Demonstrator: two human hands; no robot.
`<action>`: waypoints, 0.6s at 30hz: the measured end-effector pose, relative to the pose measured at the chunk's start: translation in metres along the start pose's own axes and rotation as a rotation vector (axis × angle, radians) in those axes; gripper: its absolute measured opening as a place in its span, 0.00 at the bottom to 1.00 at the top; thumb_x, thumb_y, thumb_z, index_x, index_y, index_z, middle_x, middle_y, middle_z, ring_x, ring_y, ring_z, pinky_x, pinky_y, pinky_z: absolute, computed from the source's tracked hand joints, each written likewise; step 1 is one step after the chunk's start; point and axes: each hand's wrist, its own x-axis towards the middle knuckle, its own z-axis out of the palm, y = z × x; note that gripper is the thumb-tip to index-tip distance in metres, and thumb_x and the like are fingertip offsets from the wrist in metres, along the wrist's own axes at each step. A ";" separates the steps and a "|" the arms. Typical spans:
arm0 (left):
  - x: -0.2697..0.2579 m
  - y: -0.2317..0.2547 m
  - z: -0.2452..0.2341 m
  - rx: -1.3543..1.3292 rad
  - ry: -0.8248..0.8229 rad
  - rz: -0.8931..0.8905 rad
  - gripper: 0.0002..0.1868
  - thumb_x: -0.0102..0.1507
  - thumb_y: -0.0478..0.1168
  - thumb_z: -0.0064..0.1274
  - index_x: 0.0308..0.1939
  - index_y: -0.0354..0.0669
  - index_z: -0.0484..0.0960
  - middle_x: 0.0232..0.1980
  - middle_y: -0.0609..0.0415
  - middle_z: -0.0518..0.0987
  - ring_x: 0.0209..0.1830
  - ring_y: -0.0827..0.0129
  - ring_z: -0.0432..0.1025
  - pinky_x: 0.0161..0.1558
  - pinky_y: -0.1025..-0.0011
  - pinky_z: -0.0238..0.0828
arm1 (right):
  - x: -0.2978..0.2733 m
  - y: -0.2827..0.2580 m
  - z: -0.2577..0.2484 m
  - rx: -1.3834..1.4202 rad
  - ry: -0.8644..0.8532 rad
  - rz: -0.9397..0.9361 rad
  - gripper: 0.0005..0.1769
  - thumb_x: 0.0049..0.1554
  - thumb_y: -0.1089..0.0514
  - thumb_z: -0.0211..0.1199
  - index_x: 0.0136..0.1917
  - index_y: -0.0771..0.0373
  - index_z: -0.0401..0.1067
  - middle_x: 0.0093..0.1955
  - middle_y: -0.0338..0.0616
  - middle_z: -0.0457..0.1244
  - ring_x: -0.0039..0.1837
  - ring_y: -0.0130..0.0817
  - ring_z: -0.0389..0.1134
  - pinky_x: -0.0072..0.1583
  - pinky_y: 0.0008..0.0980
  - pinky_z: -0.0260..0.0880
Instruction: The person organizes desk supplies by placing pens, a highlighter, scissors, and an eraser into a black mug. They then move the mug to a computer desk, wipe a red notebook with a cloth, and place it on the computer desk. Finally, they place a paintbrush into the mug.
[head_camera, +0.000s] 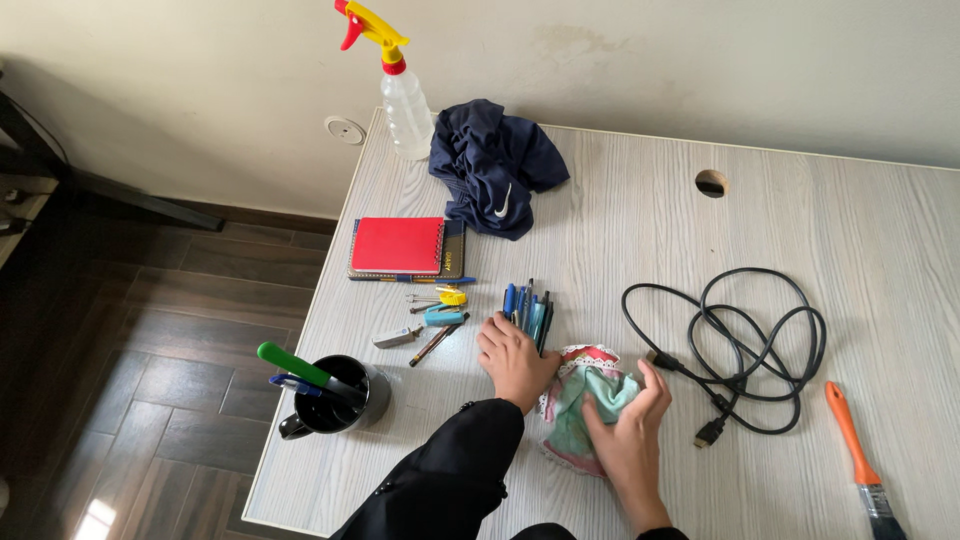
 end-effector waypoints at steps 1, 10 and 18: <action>0.000 0.000 0.002 0.027 -0.009 -0.002 0.50 0.45 0.47 0.63 0.62 0.20 0.58 0.60 0.35 0.62 0.58 0.44 0.60 0.50 0.50 0.64 | 0.001 0.000 -0.001 0.003 -0.018 0.047 0.51 0.49 0.54 0.70 0.76 0.64 0.44 0.73 0.62 0.45 0.72 0.61 0.54 0.67 0.48 0.62; 0.005 -0.013 0.014 0.240 -0.040 0.146 0.29 0.52 0.39 0.57 0.52 0.27 0.66 0.49 0.42 0.68 0.51 0.52 0.67 0.44 0.63 0.70 | 0.003 -0.008 -0.006 -0.090 -0.082 0.087 0.55 0.46 0.49 0.73 0.77 0.61 0.44 0.75 0.65 0.42 0.73 0.68 0.51 0.64 0.55 0.63; 0.016 -0.029 0.000 0.279 -0.063 0.396 0.23 0.53 0.43 0.63 0.43 0.31 0.71 0.44 0.45 0.71 0.48 0.53 0.70 0.50 0.62 0.68 | -0.008 -0.016 -0.013 -0.545 -0.324 0.097 0.49 0.47 0.37 0.74 0.78 0.38 0.59 0.71 0.54 0.53 0.68 0.56 0.60 0.60 0.44 0.72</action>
